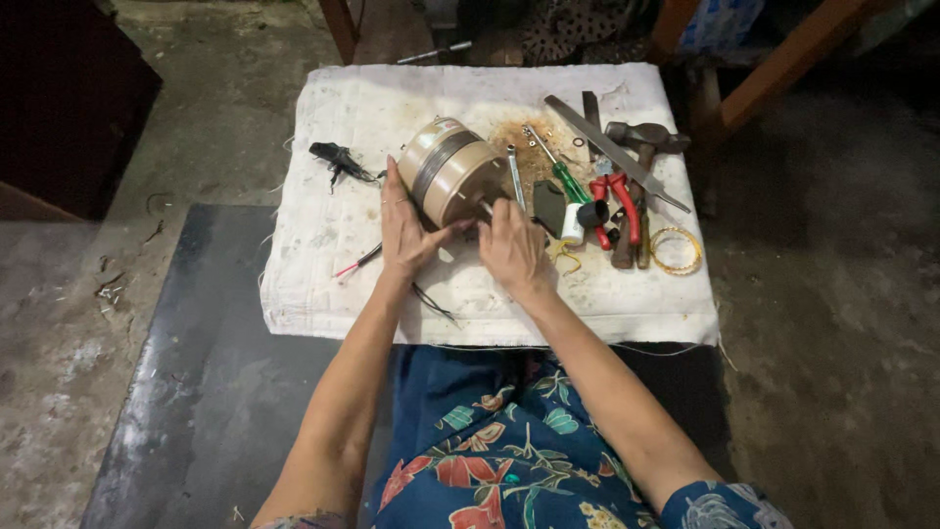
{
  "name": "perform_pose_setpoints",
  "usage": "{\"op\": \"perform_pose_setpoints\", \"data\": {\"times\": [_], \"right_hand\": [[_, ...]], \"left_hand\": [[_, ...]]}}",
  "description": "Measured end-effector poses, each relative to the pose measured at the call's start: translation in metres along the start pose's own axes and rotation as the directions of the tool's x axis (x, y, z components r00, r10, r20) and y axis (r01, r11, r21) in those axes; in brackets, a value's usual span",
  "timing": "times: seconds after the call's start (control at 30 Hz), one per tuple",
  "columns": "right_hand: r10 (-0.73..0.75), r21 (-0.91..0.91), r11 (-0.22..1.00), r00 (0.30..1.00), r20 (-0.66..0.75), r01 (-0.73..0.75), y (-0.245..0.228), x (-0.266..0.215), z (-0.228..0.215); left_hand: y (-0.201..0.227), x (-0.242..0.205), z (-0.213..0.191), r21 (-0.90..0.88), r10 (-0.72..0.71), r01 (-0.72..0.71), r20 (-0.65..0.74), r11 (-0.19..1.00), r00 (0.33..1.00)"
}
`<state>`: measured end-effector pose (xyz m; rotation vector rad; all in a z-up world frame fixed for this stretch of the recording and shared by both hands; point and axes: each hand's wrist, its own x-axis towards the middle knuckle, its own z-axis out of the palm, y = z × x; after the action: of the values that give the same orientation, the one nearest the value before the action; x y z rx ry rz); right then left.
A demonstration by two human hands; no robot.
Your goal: The person works on a cylindrical electric motor placed on a white cloth on the floor. They use a small metal tool to adjust or tighten components on the motor's casing and shaft, rotating the motor to access different sides.
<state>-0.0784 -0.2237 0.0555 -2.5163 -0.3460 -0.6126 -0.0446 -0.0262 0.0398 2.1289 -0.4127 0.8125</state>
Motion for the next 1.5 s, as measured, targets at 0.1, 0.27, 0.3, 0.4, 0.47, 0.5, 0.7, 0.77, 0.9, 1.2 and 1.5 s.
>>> {"op": "perform_pose_setpoints", "data": {"times": [0.1, 0.27, 0.3, 0.4, 0.47, 0.5, 0.7, 0.77, 0.9, 1.2, 1.5], "right_hand": [[-0.036, -0.021, 0.999, 0.995, -0.092, 0.034, -0.002, -0.009, 0.004], [-0.006, 0.001, 1.000, 0.994, -0.105, 0.006, -0.003, -0.005, 0.018], [0.014, 0.030, 0.999, 0.998, -0.060, -0.012, -0.002, -0.004, 0.020], [-0.028, -0.040, 0.999, 0.989, -0.146, 0.022, 0.002, -0.007, 0.028], [0.042, -0.040, 0.998, 0.997, -0.070, -0.045, 0.012, -0.005, 0.034], [0.075, -0.040, 0.996, 0.997, -0.031, -0.076, 0.017, -0.003, 0.039], [0.341, 0.606, 0.328, 0.689, 0.640, -0.725, 0.067, 0.017, 0.063], [0.358, 0.558, 0.623, 0.834, 0.420, -0.549, 0.069, 0.010, 0.067], [0.115, 0.154, 0.982, 0.993, -0.019, -0.111, 0.043, 0.009, 0.052], [-0.106, -0.152, 0.985, 0.987, -0.121, 0.087, 0.014, -0.009, 0.033], [0.411, 0.625, 0.349, 0.714, 0.567, -0.698, 0.049, 0.014, 0.038]], "left_hand": [[-0.006, -0.009, 0.004, 0.052, -0.027, 0.028, -0.026, 0.998, 0.999], [-0.007, -0.012, 0.005, -0.183, -0.178, 0.169, -0.037, 0.969, 0.983], [-0.008, -0.012, 0.005, -0.179, -0.193, 0.184, -0.034, 0.966, 0.981], [-0.011, -0.009, 0.004, -0.175, -0.236, 0.229, -0.020, 0.958, 0.971], [-0.012, -0.009, 0.004, -0.174, -0.271, 0.266, -0.005, 0.948, 0.962], [-0.012, -0.010, 0.005, -0.165, -0.276, 0.272, -0.004, 0.948, 0.961], [-0.012, -0.009, 0.004, -0.115, -0.200, 0.193, -0.054, 0.974, 0.978], [-0.012, -0.011, 0.003, -0.116, -0.211, 0.206, -0.033, 0.972, 0.977], [-0.012, -0.008, 0.004, -0.158, -0.261, 0.260, 0.012, 0.953, 0.965], [-0.020, -0.011, 0.009, -0.116, -0.193, 0.187, -0.039, 0.975, 0.980], [-0.019, -0.009, 0.006, -0.123, -0.262, 0.259, -0.005, 0.958, 0.965]]}}
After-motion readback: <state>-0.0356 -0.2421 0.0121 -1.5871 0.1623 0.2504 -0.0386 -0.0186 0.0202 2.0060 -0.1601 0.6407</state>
